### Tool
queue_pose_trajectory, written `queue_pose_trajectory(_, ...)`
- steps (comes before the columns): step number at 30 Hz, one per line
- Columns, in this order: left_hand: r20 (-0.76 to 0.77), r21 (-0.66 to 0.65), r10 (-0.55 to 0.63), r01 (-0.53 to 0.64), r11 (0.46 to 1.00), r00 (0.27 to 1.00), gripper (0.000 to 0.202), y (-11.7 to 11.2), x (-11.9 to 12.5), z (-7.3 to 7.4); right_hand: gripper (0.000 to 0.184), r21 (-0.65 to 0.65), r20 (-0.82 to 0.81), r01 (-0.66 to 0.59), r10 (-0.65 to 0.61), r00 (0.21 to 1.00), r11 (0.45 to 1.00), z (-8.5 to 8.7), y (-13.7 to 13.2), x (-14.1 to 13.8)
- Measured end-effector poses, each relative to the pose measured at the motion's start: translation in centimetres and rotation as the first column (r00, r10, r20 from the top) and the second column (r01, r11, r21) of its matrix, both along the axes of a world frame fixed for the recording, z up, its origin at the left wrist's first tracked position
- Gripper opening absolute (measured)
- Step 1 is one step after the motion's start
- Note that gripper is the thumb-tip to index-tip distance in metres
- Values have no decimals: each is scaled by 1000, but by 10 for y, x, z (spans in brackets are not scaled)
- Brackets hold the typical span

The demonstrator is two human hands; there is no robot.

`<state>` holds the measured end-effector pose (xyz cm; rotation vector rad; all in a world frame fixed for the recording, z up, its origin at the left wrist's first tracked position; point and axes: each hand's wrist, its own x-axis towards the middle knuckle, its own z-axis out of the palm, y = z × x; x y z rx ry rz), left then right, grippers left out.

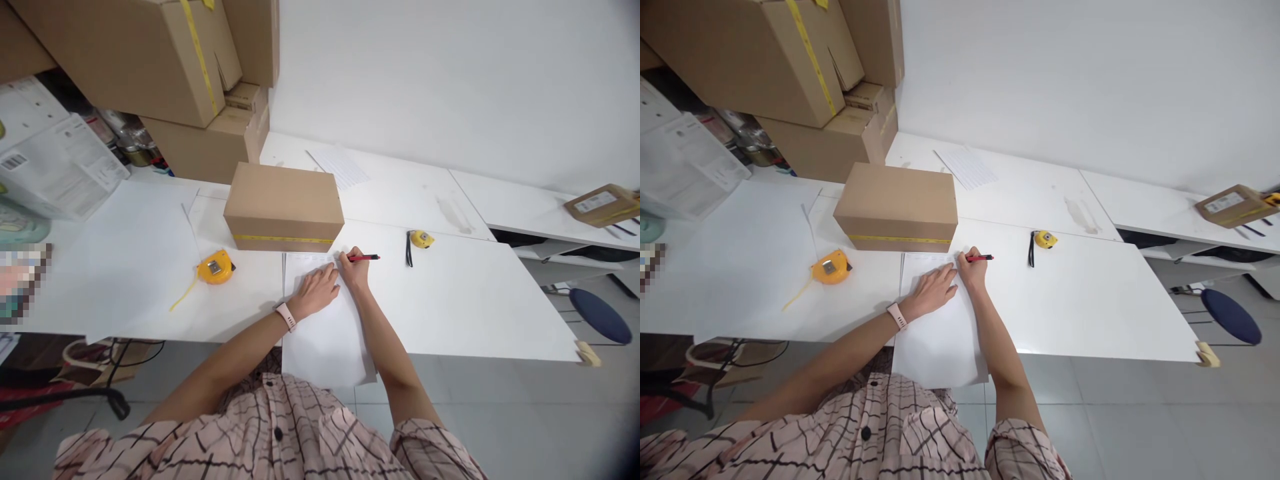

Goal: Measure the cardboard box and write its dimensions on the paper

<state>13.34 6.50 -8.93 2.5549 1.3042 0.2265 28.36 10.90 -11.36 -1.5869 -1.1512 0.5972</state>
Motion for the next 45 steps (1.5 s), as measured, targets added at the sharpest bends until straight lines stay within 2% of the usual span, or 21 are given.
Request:
queue_pose_trajectory(30, -6, -5, -7, 7, 1000, 1000, 34, -1, -1, 3, 29, 22, -26, 28, -27, 999, 999, 4, -2, 0)
queue_pose_trajectory(39, -3, -7, 0, 0, 1000, 1000, 34, -1, 0, 3, 28, 15, -21, 21, -21, 1000, 1000, -2, 1, 1)
queue_pose_trajectory(45, -7, -6, -11, 11, 1000, 1000, 32, -1, 0, 3, 27, 18, -38, 15, -14, 999, 1000, 2, -2, 0)
